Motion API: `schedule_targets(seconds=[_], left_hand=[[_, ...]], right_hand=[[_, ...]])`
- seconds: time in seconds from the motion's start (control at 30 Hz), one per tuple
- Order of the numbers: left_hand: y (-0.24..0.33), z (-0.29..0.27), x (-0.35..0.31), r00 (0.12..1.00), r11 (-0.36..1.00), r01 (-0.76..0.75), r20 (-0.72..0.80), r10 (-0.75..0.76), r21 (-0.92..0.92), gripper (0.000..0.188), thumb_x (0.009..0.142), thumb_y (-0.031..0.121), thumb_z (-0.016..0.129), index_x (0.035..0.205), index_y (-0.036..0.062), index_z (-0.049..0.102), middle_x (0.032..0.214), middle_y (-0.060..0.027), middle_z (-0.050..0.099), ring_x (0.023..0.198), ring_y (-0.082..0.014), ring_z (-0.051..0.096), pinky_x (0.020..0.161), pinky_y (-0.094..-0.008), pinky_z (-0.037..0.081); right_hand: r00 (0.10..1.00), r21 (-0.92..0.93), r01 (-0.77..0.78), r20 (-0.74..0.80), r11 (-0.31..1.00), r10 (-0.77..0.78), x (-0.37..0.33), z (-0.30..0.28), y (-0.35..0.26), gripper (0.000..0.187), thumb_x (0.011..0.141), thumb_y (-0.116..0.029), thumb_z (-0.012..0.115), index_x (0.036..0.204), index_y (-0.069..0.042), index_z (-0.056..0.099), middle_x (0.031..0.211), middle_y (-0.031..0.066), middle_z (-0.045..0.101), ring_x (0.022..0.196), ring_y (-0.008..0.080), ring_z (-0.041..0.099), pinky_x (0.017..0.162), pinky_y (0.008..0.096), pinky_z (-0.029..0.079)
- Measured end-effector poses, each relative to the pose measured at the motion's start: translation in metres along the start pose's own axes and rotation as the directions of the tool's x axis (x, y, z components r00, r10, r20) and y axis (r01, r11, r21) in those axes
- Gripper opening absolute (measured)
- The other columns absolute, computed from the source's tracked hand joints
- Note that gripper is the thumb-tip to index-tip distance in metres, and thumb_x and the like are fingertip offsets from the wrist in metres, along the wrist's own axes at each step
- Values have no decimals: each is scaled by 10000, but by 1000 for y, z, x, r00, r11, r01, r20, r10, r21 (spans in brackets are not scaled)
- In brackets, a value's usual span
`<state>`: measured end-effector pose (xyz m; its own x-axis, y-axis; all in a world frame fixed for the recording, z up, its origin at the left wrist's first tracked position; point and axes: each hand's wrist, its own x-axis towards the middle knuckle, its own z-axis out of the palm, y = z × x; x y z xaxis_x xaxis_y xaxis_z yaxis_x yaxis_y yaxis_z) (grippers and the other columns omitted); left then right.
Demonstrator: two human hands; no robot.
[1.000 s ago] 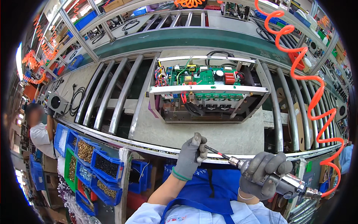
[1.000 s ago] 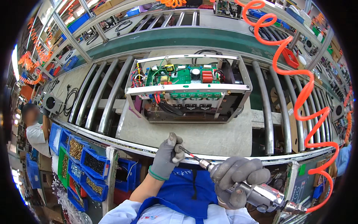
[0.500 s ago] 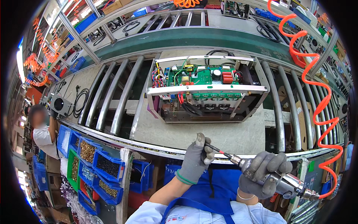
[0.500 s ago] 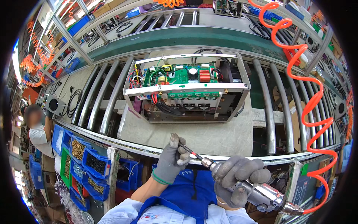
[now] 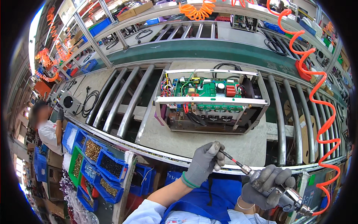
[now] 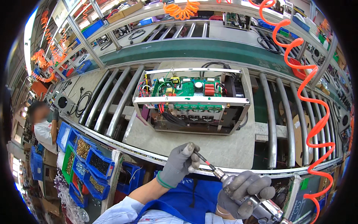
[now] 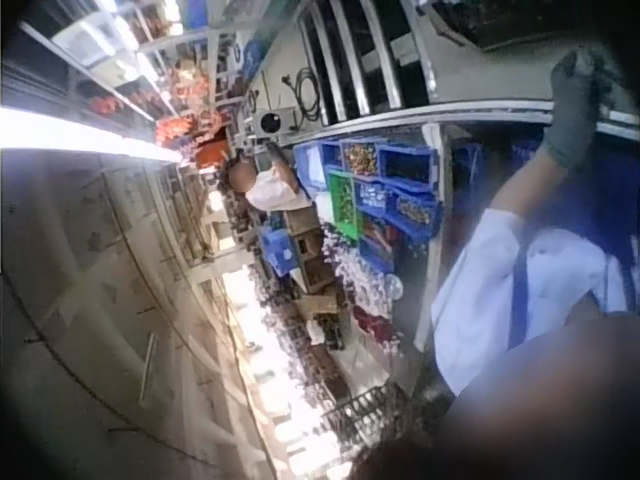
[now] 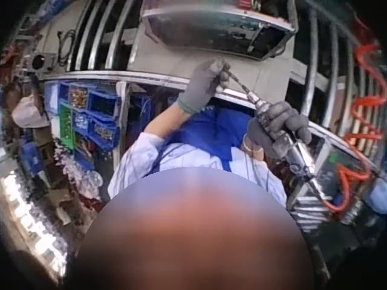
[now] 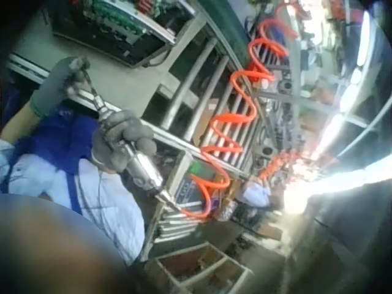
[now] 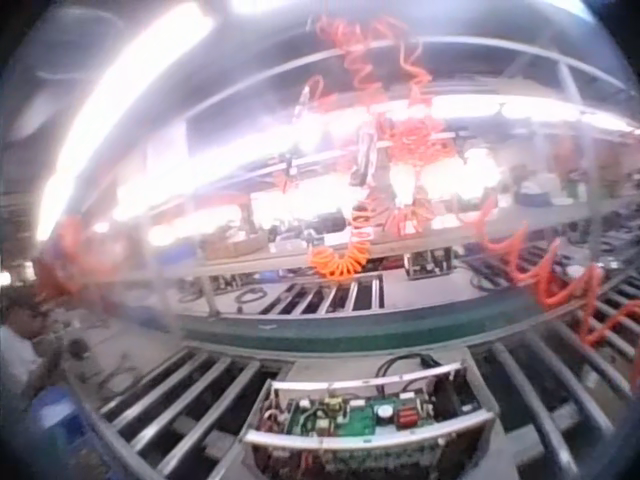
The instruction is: Assembling an electronics unit by installing components and using a power screwdriver.
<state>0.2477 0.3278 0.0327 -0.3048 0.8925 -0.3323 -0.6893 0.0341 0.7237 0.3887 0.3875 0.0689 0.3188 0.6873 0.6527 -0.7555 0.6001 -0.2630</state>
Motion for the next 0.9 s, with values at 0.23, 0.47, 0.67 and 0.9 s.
schedule_targets(seconds=[0.23, 0.47, 0.67, 0.9], left_hand=[[6, 11, 2, 1000, 993, -10, 3, 9, 113, 377, 948, 360, 552, 975, -14, 581, 682, -40, 565, 513, -82, 543, 423, -185, 431], [45, 15, 5, 972, 945, -78, 235, 2, 317, 559, 966, 468, 444, 1153, -51, 537, 821, -126, 651, 576, -128, 599, 470, -219, 463], [157, 5, 75, 432, -606, -69, 571, 698, 792, 364, 855, 266, 586, 1151, 56, 577, 1008, -124, 648, 775, -281, 617, 725, -384, 499], [153, 9, 95, 544, -468, -69, 427, 722, 881, 182, 813, 206, 574, 923, 98, 670, 885, -103, 669, 798, -293, 644, 706, -416, 512]], right_hand=[[997, -28, -12, -74, 1000, 10, 5, -7, -6, 220, 769, -50, 596, 831, -77, 387, 709, 3, 364, 412, 38, 358, 418, 184, 402], [994, 197, -96, 69, 976, 83, 38, -4, -9, 176, 721, -57, 590, 815, -77, 442, 675, -15, 392, 483, 40, 382, 467, 194, 354], [987, 300, -123, 136, 946, 85, 69, 2, -19, 204, 708, -67, 589, 773, -104, 399, 590, -27, 388, 502, 49, 394, 495, 201, 373], [986, 294, -114, 150, 949, 72, 63, 26, -16, 225, 722, -72, 590, 800, -102, 381, 554, -23, 384, 500, 53, 385, 474, 171, 368]])
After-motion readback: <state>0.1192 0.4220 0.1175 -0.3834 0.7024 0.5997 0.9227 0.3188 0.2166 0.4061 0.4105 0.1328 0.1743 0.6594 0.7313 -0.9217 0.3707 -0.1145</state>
